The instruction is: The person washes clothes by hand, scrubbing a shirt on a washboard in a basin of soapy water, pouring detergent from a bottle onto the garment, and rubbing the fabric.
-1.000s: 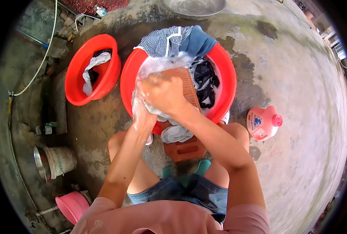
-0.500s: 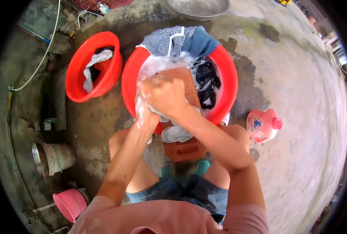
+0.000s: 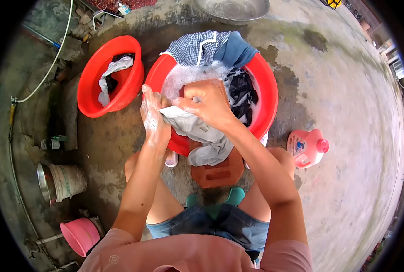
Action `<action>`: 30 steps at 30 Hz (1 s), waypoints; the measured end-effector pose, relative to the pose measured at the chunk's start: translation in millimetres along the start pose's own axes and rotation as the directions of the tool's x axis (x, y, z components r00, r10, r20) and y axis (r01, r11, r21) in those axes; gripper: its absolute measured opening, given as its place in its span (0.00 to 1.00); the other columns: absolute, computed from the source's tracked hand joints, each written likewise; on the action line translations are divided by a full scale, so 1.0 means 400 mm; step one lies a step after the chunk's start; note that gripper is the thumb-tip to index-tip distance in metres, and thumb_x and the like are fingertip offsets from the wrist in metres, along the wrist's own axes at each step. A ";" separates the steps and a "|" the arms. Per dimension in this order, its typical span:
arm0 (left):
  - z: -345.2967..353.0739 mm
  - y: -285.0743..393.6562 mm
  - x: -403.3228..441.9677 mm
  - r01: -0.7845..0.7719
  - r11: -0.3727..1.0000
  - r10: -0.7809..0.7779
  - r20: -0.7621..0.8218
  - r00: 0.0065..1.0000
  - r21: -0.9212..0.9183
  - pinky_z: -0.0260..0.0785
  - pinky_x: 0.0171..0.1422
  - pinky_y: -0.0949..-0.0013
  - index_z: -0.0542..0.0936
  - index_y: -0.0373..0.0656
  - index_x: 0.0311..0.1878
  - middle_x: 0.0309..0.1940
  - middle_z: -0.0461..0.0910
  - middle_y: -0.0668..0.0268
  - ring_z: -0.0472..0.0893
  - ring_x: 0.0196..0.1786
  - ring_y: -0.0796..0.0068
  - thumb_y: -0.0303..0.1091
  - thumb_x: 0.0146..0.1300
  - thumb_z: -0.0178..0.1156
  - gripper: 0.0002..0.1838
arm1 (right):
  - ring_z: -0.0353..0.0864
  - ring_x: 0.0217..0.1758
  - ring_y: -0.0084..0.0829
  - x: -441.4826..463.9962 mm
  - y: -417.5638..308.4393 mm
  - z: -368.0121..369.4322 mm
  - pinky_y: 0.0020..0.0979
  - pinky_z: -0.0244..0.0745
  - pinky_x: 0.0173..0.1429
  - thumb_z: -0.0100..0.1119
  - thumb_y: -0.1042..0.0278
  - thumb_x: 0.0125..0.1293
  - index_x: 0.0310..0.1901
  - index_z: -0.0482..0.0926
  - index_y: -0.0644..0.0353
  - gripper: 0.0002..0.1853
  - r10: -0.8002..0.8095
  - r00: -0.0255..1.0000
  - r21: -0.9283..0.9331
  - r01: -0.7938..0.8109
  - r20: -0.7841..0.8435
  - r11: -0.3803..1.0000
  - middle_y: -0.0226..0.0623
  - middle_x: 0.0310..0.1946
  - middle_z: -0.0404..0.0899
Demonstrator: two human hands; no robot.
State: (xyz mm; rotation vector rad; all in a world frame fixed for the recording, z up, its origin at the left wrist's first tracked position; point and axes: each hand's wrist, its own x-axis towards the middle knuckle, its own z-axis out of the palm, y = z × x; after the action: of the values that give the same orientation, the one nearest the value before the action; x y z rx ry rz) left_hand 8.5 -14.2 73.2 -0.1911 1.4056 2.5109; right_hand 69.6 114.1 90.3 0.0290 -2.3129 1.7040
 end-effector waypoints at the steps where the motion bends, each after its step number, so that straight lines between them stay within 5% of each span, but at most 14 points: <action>1: -0.002 -0.003 0.002 0.020 0.999 -0.020 0.009 1.000 -0.032 0.45 0.20 0.75 0.54 0.54 0.10 0.09 0.52 0.76 0.54 0.15 0.82 0.57 0.61 0.52 0.30 | 0.68 0.20 0.26 -0.003 0.000 0.010 0.31 0.63 0.27 0.61 0.71 0.51 0.16 0.66 0.65 0.14 -0.066 0.994 -0.021 0.065 -0.091 0.998 0.38 0.17 0.69; 5: -0.028 -0.043 0.026 0.163 0.982 -0.140 0.207 0.968 -0.100 0.53 0.20 0.76 0.58 0.52 0.11 0.10 0.57 0.75 0.58 0.15 0.82 0.54 0.63 0.50 0.28 | 0.70 0.16 0.33 -0.051 -0.060 0.117 0.35 0.64 0.20 0.56 0.73 0.45 0.21 0.68 0.57 0.06 -0.519 0.831 -0.364 0.429 -0.199 0.827 0.34 0.15 0.66; 6: -0.049 -0.056 0.040 0.276 0.935 -0.129 0.514 0.848 -0.222 0.57 0.22 0.77 0.62 0.51 0.14 0.10 0.60 0.75 0.60 0.15 0.82 0.50 0.66 0.46 0.25 | 0.70 0.15 0.34 -0.062 -0.058 0.140 0.33 0.65 0.19 0.57 0.74 0.46 0.19 0.67 0.58 0.07 -0.608 0.786 -0.467 0.498 -0.113 0.730 0.34 0.14 0.66; 7: -0.007 -0.038 0.013 0.284 0.936 -0.224 0.272 0.936 -0.209 0.56 0.21 0.78 0.61 0.52 0.14 0.09 0.58 0.75 0.59 0.15 0.83 0.50 0.66 0.46 0.25 | 0.70 0.14 0.35 -0.067 -0.050 0.156 0.31 0.67 0.18 0.57 0.74 0.46 0.18 0.67 0.59 0.08 -0.681 0.732 -0.555 0.557 -0.022 0.618 0.34 0.14 0.66; 9: 0.123 0.003 -0.076 0.309 0.930 -0.353 -0.246 0.903 -0.200 0.53 0.18 0.79 0.59 0.53 0.13 0.08 0.56 0.75 0.57 0.13 0.84 0.49 0.66 0.46 0.25 | 0.71 0.13 0.31 0.004 -0.026 0.086 0.30 0.67 0.16 0.56 0.75 0.42 0.18 0.68 0.58 0.06 -0.502 0.827 -0.653 0.238 -0.251 0.719 0.31 0.12 0.67; 11: 0.043 -0.065 -0.045 0.304 0.906 -0.233 0.254 0.939 -0.293 0.53 0.18 0.77 0.64 0.53 0.17 0.11 0.60 0.75 0.59 0.14 0.84 0.49 0.66 0.47 0.21 | 0.73 0.13 0.30 0.019 -0.036 0.066 0.30 0.67 0.16 0.56 0.75 0.42 0.17 0.68 0.57 0.06 -0.458 0.825 -0.677 0.132 -0.329 0.724 0.32 0.12 0.69; 13: -0.070 -0.131 0.077 0.482 0.803 -0.021 0.792 0.610 -0.350 0.56 0.21 0.77 0.67 0.51 0.21 0.15 0.63 0.76 0.62 0.18 0.85 0.48 0.66 0.49 0.18 | 0.73 0.14 0.29 0.034 -0.021 0.057 0.30 0.67 0.16 0.56 0.74 0.42 0.17 0.69 0.56 0.05 -0.472 0.827 -0.695 0.144 -0.307 0.705 0.33 0.13 0.71; 15: -0.064 -0.136 0.024 0.351 0.896 -0.204 0.451 0.869 -0.271 0.55 0.20 0.74 0.68 0.51 0.22 0.14 0.62 0.75 0.61 0.16 0.82 0.48 0.66 0.48 0.18 | 0.74 0.14 0.28 -0.002 -0.002 0.083 0.30 0.67 0.17 0.56 0.73 0.41 0.18 0.69 0.55 0.05 -0.432 0.855 -0.689 0.129 -0.287 0.714 0.33 0.13 0.72; 17: 0.036 -0.084 -0.030 0.199 0.978 -0.202 -0.053 0.978 -0.059 0.51 0.16 0.72 0.67 0.52 0.20 0.10 0.57 0.74 0.57 0.12 0.80 0.48 0.66 0.47 0.20 | 0.75 0.15 0.27 0.005 0.005 0.079 0.29 0.66 0.17 0.56 0.72 0.41 0.18 0.69 0.54 0.05 -0.444 0.855 -0.709 0.138 -0.267 0.691 0.33 0.14 0.73; 19: 0.039 -0.091 0.004 0.338 0.912 -0.277 0.260 0.925 -0.232 0.52 0.19 0.73 0.66 0.51 0.21 0.12 0.59 0.75 0.59 0.16 0.81 0.47 0.66 0.48 0.19 | 0.74 0.14 0.28 -0.018 -0.032 0.108 0.28 0.69 0.18 0.56 0.72 0.43 0.21 0.72 0.54 0.03 -0.539 0.820 -0.696 0.273 -0.192 0.664 0.32 0.15 0.74; 21: -0.073 -0.148 0.090 0.572 0.772 -0.057 0.866 0.497 -0.277 0.55 0.24 0.75 0.68 0.50 0.23 0.17 0.64 0.76 0.63 0.21 0.83 0.46 0.66 0.49 0.17 | 0.73 0.13 0.30 -0.051 -0.043 0.154 0.29 0.69 0.18 0.56 0.71 0.45 0.23 0.73 0.55 0.02 -0.660 0.740 -0.630 0.454 -0.126 0.630 0.32 0.15 0.74; 23: -0.032 -0.123 -0.009 0.391 0.885 -0.338 0.228 0.913 -0.254 0.65 0.34 0.74 0.72 0.47 0.33 0.27 0.71 0.72 0.71 0.30 0.80 0.45 0.67 0.47 0.13 | 0.73 0.13 0.30 -0.039 -0.017 0.133 0.28 0.69 0.17 0.56 0.71 0.45 0.25 0.74 0.56 0.03 -0.632 0.765 -0.624 0.435 -0.124 0.649 0.32 0.16 0.74; 26: 0.047 -0.057 -0.060 0.314 0.945 -0.312 0.040 0.949 -0.092 0.68 0.41 0.73 0.72 0.47 0.35 0.28 0.71 0.71 0.72 0.34 0.78 0.44 0.68 0.42 0.14 | 0.75 0.15 0.28 -0.009 0.020 0.092 0.27 0.69 0.17 0.56 0.72 0.44 0.28 0.75 0.57 0.06 -0.466 0.865 -0.750 0.183 -0.184 0.636 0.32 0.18 0.76; 30: 0.042 -0.047 -0.071 0.282 0.955 -0.284 -0.010 0.959 -0.092 0.69 0.41 0.72 0.72 0.48 0.34 0.26 0.70 0.72 0.72 0.34 0.78 0.44 0.69 0.42 0.14 | 0.73 0.13 0.31 -0.038 -0.020 0.131 0.30 0.67 0.15 0.55 0.72 0.47 0.25 0.72 0.56 0.03 -0.694 0.704 -0.608 0.487 -0.152 0.627 0.33 0.15 0.73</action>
State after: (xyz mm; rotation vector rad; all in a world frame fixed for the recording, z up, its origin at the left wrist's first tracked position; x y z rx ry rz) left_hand 41.4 4.8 73.4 -0.4105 1.1789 2.3403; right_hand 74.9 60.5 80.0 0.3135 -2.0474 0.6326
